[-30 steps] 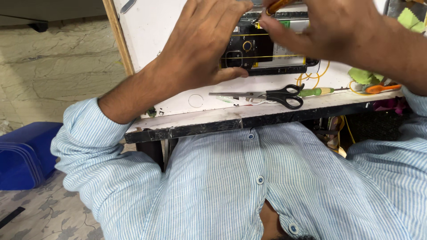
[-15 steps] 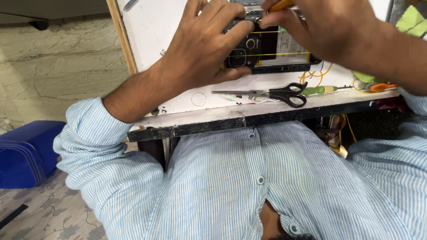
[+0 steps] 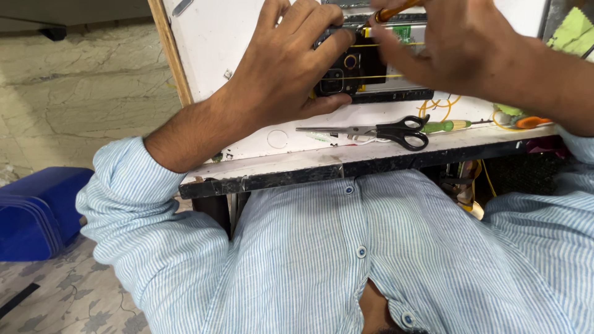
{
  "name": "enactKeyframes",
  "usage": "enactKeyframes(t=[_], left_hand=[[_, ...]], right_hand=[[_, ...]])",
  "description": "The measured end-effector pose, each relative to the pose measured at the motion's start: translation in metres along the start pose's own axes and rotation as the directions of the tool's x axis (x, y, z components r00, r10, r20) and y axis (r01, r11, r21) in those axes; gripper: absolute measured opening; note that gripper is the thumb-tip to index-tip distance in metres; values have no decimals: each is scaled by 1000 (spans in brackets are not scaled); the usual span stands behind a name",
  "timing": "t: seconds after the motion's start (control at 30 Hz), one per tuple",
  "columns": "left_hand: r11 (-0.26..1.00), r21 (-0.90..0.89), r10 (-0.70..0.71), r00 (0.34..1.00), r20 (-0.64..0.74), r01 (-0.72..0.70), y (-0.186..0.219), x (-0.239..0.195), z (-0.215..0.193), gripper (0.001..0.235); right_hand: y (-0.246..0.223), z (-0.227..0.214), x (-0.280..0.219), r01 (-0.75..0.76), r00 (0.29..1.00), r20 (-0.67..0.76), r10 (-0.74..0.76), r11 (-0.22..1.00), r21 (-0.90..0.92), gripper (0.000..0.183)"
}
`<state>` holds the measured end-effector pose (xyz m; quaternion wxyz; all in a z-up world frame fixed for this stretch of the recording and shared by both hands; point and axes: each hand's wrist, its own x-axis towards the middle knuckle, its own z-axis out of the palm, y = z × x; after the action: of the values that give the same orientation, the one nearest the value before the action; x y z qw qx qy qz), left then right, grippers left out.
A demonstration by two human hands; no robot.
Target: The person uses a screwdriver to remove screws from a disassembled smartphone and then uses a soldering iron to work on the internal circuit board. The person repeatedly adjusts components and applies heat to specific points on the board.
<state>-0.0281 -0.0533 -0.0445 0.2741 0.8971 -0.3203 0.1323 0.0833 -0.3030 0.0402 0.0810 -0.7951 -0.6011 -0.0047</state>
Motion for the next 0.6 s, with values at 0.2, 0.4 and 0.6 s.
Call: enactKeyframes(t=[0.2, 0.4, 0.6], left_hand=[[1000, 19, 3, 1000, -5, -3, 1, 1, 1, 70], [1000, 11, 1, 1000, 5, -1, -1, 2, 1, 74], [999, 41, -9, 999, 37, 8, 5, 8, -7, 77]], right_hand=[[-2, -3, -2, 89, 984, -157, -80, 995, 50, 25], [-2, 12, -10, 7, 994, -107, 26, 955, 297, 21], [-5, 21, -2, 41, 986, -166, 28, 918, 396, 26]])
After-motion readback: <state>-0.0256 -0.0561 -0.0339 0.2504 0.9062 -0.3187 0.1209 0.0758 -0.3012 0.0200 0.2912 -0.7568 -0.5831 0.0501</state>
